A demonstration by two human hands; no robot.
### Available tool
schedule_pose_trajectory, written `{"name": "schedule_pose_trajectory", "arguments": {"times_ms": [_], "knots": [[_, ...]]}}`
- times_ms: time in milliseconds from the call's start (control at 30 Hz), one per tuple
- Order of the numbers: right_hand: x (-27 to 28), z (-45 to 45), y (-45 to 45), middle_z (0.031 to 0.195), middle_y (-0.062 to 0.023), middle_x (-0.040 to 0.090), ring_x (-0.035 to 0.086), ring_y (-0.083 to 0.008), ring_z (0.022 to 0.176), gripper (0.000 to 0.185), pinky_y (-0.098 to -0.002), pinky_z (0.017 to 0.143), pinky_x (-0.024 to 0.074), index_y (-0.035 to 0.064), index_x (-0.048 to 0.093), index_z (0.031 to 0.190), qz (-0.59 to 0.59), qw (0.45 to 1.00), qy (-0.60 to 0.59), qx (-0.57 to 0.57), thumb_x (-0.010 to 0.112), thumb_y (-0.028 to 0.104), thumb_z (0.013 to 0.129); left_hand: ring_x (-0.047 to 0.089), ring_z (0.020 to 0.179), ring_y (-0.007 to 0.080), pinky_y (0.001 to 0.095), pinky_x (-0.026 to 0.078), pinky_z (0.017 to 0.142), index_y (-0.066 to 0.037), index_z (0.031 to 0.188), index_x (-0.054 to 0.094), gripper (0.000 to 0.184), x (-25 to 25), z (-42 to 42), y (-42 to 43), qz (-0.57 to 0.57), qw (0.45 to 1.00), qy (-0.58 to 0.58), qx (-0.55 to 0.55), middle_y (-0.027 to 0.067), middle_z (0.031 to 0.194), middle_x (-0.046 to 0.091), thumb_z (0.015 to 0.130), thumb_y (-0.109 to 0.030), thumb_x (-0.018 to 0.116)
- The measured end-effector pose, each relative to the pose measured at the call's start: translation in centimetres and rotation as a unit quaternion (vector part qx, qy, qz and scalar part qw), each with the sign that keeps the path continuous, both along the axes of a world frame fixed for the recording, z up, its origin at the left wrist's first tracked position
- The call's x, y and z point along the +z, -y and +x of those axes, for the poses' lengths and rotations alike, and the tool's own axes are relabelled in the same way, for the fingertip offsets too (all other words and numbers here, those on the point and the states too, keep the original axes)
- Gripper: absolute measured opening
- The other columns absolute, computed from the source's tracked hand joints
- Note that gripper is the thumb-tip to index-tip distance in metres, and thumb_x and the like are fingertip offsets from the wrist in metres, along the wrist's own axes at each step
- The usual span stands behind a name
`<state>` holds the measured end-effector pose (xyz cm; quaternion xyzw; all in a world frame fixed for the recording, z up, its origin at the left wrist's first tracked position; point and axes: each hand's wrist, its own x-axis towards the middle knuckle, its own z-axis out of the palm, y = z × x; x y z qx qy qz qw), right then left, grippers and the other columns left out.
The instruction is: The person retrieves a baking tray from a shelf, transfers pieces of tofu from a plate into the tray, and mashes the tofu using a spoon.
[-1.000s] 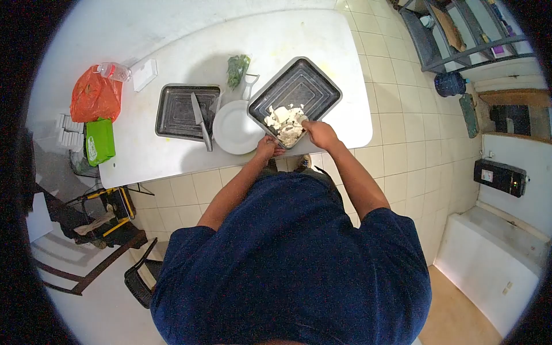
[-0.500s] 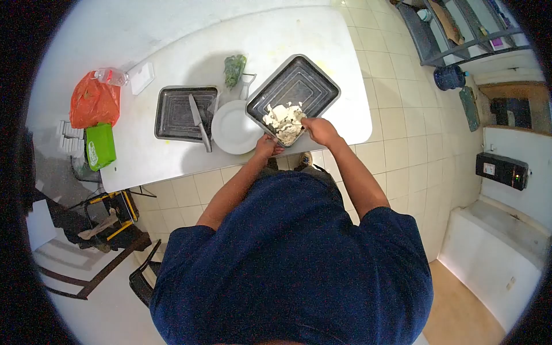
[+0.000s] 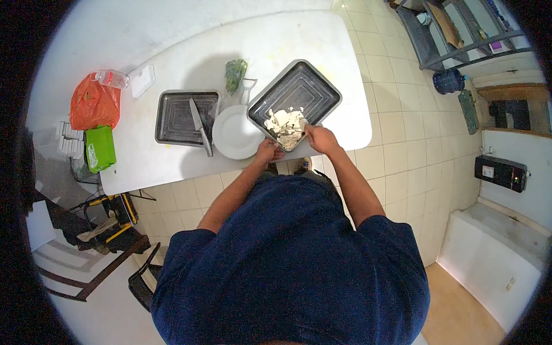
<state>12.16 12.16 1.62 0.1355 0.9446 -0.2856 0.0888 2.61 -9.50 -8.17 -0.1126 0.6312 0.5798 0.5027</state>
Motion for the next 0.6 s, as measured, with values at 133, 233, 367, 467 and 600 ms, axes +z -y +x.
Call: {"name": "schedule_pose_trajectory", "arguments": {"times_ms": [133,233,367,467,600], "knots": [[0.7,-0.3,-1.5,0.075,-0.0204,0.062,0.061,-0.0404,0.075,0.011,-0.05,0.065,0.0465,0.008,0.053,0.094,-0.015,0.999,-0.03,-0.022,0.05,0.015,0.086,0.067,0.063,0.0244,0.034,0.055,0.051,-0.006,0.111,0.041,0.019,-0.1,-0.3,-0.3,0.004,1.0,0.025,0.002,0.0157,0.082,0.066,0.095,-0.011,0.051],[1.4,-0.6,-1.4,0.076,-0.0215,0.062,0.061,-0.0411,0.075,0.013,-0.0506,0.066,0.0471,0.0061,0.052,0.095,-0.014,1.0,-0.009,-0.015,0.05,0.015,0.086,0.068,0.065,0.0244,0.0338,0.055,0.052,-0.008,0.118,0.038,0.025,-0.7,-0.1,-0.4,0.01,1.0,0.01,-0.004,0.0156,0.083,0.066,0.096,-0.011,0.049],[2.1,-3.1,1.3,0.078,-0.0232,0.062,0.062,-0.0421,0.076,0.018,-0.0524,0.068,0.0478,0.0029,0.051,0.098,-0.026,0.999,-0.019,0.009,0.048,0.016,0.086,0.067,0.065,0.0236,0.0323,0.055,0.053,-0.011,0.123,0.037,0.028,-0.2,-0.1,-0.3,0.016,1.0,-0.002,-0.023,0.0153,0.085,0.066,0.097,-0.013,0.048],[1.1,-5.3,2.9,0.079,-0.0249,0.061,0.06,-0.044,0.075,0.016,-0.0527,0.066,0.0465,0.0017,0.049,0.099,-0.03,0.997,-0.069,0.013,0.048,0.013,0.087,0.067,0.063,0.023,0.0315,0.054,0.052,-0.012,0.123,0.038,0.028,-0.4,0.1,-0.2,0.025,1.0,-0.007,-0.016,0.0146,0.084,0.067,0.097,-0.013,0.049],[1.3,-7.6,5.0,0.09,-0.0247,0.063,0.062,-0.0422,0.082,0.018,-0.0516,0.071,0.049,0.002,0.048,0.103,0.002,1.0,-0.027,0.009,0.045,0.008,0.086,0.067,0.062,0.0219,0.0317,0.054,0.051,-0.011,0.119,0.04,0.026,-1.3,-0.3,-0.2,0.032,0.999,0.003,-0.008,0.0134,0.083,0.067,0.096,-0.013,0.051]]}}
